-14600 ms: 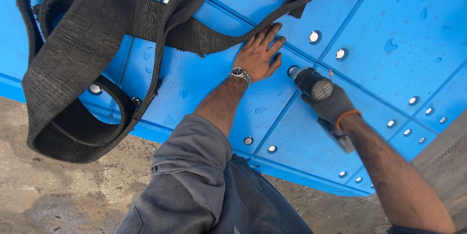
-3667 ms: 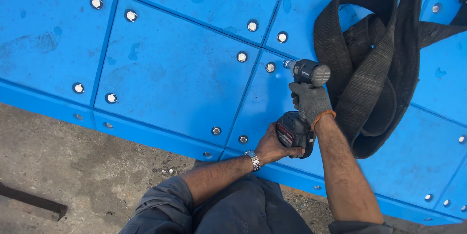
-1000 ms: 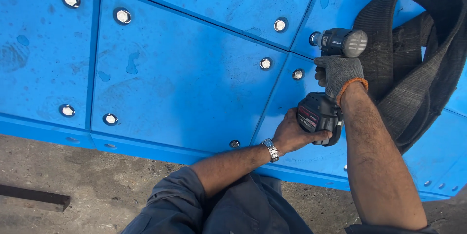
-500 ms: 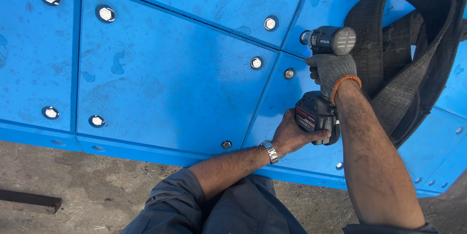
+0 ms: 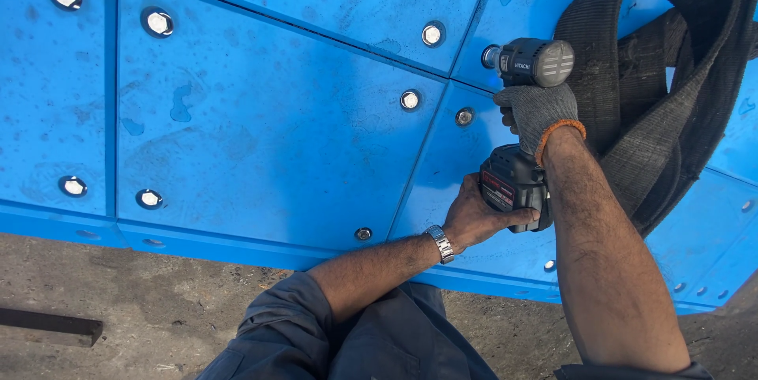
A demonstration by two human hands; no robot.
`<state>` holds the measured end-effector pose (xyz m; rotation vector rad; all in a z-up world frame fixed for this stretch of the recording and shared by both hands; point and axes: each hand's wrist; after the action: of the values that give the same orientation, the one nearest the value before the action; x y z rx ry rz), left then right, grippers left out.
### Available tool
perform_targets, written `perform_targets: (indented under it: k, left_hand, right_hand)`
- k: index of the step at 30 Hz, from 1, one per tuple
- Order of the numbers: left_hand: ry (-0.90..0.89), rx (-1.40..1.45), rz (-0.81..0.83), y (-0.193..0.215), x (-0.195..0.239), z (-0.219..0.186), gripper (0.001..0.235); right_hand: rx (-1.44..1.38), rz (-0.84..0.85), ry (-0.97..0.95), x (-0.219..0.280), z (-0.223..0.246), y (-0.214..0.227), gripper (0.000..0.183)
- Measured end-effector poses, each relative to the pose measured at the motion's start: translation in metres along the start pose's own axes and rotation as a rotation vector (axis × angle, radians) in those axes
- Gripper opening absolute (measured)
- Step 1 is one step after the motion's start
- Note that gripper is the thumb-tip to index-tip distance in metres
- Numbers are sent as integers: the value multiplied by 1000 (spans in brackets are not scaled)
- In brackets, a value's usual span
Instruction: Tightening bolts on a large blue plastic panel using an impact driver.
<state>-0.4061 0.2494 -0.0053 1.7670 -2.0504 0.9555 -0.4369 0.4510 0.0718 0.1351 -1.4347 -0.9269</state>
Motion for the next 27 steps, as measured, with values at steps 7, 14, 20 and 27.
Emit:
perform_targets:
  k: [7,14,20,27]
  left_hand:
    - [15,-26,40,1,1,-3,132]
    - [24,19,19,1,1,-3,130]
    - [57,23,25,2,3,-5,130]
    - [24,40,5,1,2,-3,131]
  right_hand:
    - [68,6,-9,1,2,0,22]
    - [65,8,-18,-1,1,0,23]
    - [63,2,-6,3,3,-1,23]
    - [71,18,-13,4,4,1,23]
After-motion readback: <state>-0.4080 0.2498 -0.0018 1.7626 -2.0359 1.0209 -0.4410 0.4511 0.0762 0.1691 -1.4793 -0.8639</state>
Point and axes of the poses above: each hand's wrist, its own x-axis away from the middle knuckle, its own y-axis out of the back of the hand, z = x × y, and after that the axes turned 3 degrees about z, right-handed
